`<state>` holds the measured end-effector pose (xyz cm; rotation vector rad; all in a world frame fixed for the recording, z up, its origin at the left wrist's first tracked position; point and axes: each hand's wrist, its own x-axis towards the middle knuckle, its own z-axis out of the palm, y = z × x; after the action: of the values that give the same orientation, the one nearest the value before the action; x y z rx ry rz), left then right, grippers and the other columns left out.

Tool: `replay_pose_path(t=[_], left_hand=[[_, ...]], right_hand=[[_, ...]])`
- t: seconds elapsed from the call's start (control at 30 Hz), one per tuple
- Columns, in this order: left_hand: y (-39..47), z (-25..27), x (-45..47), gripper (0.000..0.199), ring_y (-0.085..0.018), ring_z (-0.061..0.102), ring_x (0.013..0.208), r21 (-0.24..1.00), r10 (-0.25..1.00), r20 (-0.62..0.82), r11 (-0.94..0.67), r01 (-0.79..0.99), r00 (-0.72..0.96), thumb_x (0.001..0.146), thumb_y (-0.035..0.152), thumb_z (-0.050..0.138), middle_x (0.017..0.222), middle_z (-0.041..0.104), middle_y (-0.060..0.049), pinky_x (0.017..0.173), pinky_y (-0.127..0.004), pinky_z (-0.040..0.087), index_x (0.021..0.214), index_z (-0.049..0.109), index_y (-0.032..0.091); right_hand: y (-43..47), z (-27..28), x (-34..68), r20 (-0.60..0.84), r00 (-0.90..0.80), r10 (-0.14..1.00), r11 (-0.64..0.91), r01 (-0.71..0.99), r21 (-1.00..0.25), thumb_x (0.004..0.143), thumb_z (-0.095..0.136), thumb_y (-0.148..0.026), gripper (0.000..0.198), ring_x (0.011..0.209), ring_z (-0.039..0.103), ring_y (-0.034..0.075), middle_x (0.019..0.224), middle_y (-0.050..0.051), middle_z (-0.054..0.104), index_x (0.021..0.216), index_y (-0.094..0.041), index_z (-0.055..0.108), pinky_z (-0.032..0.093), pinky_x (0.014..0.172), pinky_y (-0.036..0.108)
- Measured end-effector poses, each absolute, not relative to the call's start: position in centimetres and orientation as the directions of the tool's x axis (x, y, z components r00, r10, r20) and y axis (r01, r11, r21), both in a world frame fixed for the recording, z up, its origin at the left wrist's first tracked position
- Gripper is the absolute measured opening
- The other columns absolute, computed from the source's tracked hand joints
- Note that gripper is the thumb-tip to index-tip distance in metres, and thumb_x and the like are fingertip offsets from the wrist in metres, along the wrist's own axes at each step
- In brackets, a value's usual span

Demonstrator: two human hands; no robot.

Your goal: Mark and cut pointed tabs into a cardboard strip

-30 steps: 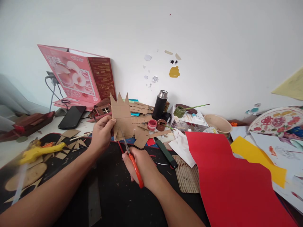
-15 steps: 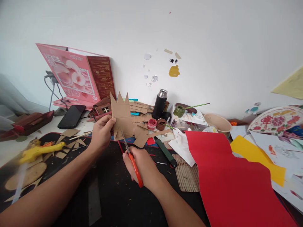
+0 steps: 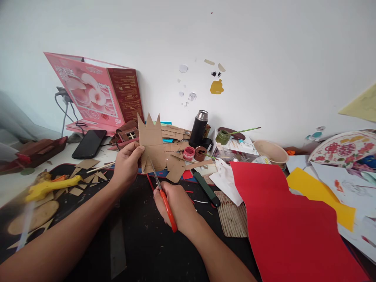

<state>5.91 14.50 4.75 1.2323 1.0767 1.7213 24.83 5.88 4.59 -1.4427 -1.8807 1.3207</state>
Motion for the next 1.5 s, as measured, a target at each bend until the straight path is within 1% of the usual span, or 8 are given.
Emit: replay_pose_path(t=[0.27, 0.5, 0.6, 0.83, 1.03, 1.17, 1.37, 1.5], left_hand=[[14.6, 4.5, 5.8, 0.037, -0.010, 0.035, 0.044, 0.927, 0.910, 0.332, -0.363, -0.091, -0.248, 0.088, 0.044, 0.075, 0.052, 0.042, 0.007, 0.041, -0.022, 0.027, 0.066, 0.052, 0.024], [14.5, 4.8, 5.9, 0.038, -0.010, 0.035, 0.043, 0.923, 0.906, 0.339, -0.373, -0.100, -0.253, 0.085, 0.042, 0.077, 0.051, 0.042, 0.007, 0.040, -0.022, 0.027, 0.063, 0.051, 0.024], [14.5, 4.9, 5.8, 0.038, -0.010, 0.035, 0.042, 0.920, 0.905, 0.344, -0.378, -0.101, -0.251, 0.085, 0.042, 0.077, 0.051, 0.041, 0.008, 0.040, -0.022, 0.027, 0.063, 0.051, 0.024], [14.4, 5.1, 5.7, 0.038, -0.009, 0.036, 0.044, 0.914, 0.897, 0.366, -0.396, -0.083, -0.248, 0.086, 0.040, 0.077, 0.052, 0.042, 0.007, 0.041, -0.021, 0.028, 0.063, 0.052, 0.023], [14.6, 4.9, 5.6, 0.038, -0.009, 0.035, 0.044, 0.919, 0.902, 0.351, -0.383, -0.091, -0.252, 0.085, 0.041, 0.078, 0.052, 0.042, 0.007, 0.041, -0.020, 0.028, 0.064, 0.052, 0.023], [14.6, 4.8, 5.6, 0.039, -0.009, 0.036, 0.044, 0.921, 0.905, 0.348, -0.379, -0.093, -0.245, 0.084, 0.042, 0.078, 0.052, 0.042, 0.007, 0.041, -0.020, 0.028, 0.063, 0.052, 0.023], [14.6, 4.8, 5.6, 0.037, -0.009, 0.036, 0.043, 0.928, 0.919, 0.324, -0.355, -0.114, -0.223, 0.082, 0.042, 0.078, 0.051, 0.043, 0.007, 0.041, -0.020, 0.029, 0.064, 0.052, 0.023], [14.8, 4.6, 5.5, 0.037, -0.008, 0.035, 0.043, 0.932, 0.927, 0.305, -0.338, -0.134, -0.218, 0.083, 0.041, 0.077, 0.051, 0.042, 0.008, 0.041, -0.019, 0.029, 0.064, 0.051, 0.023]], right_hand=[[5.8, 4.4, 24.8, -0.162, -0.353, 0.922, 0.044, 0.510, -0.859, 0.109, 0.067, -0.041, 0.024, 0.043, 0.056, 0.014, 0.060, -0.003, 0.058, 0.093, -0.023, 0.066, 0.038, 0.048, 0.025], [6.0, 4.9, 24.8, -0.212, -0.394, 0.894, 0.004, 0.482, -0.876, 0.111, 0.063, -0.039, 0.022, 0.038, 0.058, 0.014, 0.052, -0.008, 0.052, 0.096, -0.023, 0.064, 0.041, 0.042, 0.021], [6.1, 5.0, 25.1, -0.201, -0.427, 0.882, 0.019, 0.459, -0.888, 0.110, 0.065, -0.044, 0.024, 0.039, 0.060, 0.014, 0.053, -0.009, 0.055, 0.098, -0.023, 0.064, 0.044, 0.044, 0.021], [6.2, 5.2, 25.7, -0.170, -0.488, 0.856, 0.045, 0.398, -0.916, 0.104, 0.076, -0.054, 0.034, 0.069, 0.076, 0.019, 0.078, 0.001, 0.074, 0.108, -0.021, 0.068, 0.055, 0.065, 0.025], [6.3, 6.3, 26.6, -0.174, -0.541, 0.823, 0.068, 0.398, -0.915, 0.089, 0.090, -0.066, 0.059, 0.080, 0.075, 0.022, 0.091, 0.004, 0.078, 0.121, -0.020, 0.070, 0.052, 0.069, 0.027], [6.3, 6.7, 26.8, -0.188, -0.577, 0.795, 0.042, 0.361, -0.932, 0.085, 0.095, -0.065, 0.068, 0.087, 0.078, 0.025, 0.098, 0.006, 0.082, 0.128, -0.021, 0.067, 0.055, 0.075, 0.029], [6.2, 5.8, 26.0, -0.239, -0.494, 0.836, -0.066, 0.343, -0.937, 0.093, 0.082, -0.072, 0.058, 0.058, 0.070, 0.017, 0.081, 0.001, 0.075, 0.116, -0.021, 0.067, 0.050, 0.055, 0.025], [6.2, 5.4, 25.6, -0.216, -0.451, 0.866, -0.021, 0.399, -0.917, 0.099, 0.077, -0.068, 0.048, 0.048, 0.061, 0.013, 0.069, -0.003, 0.066, 0.108, -0.021, 0.070, 0.045, 0.049, 0.022]])
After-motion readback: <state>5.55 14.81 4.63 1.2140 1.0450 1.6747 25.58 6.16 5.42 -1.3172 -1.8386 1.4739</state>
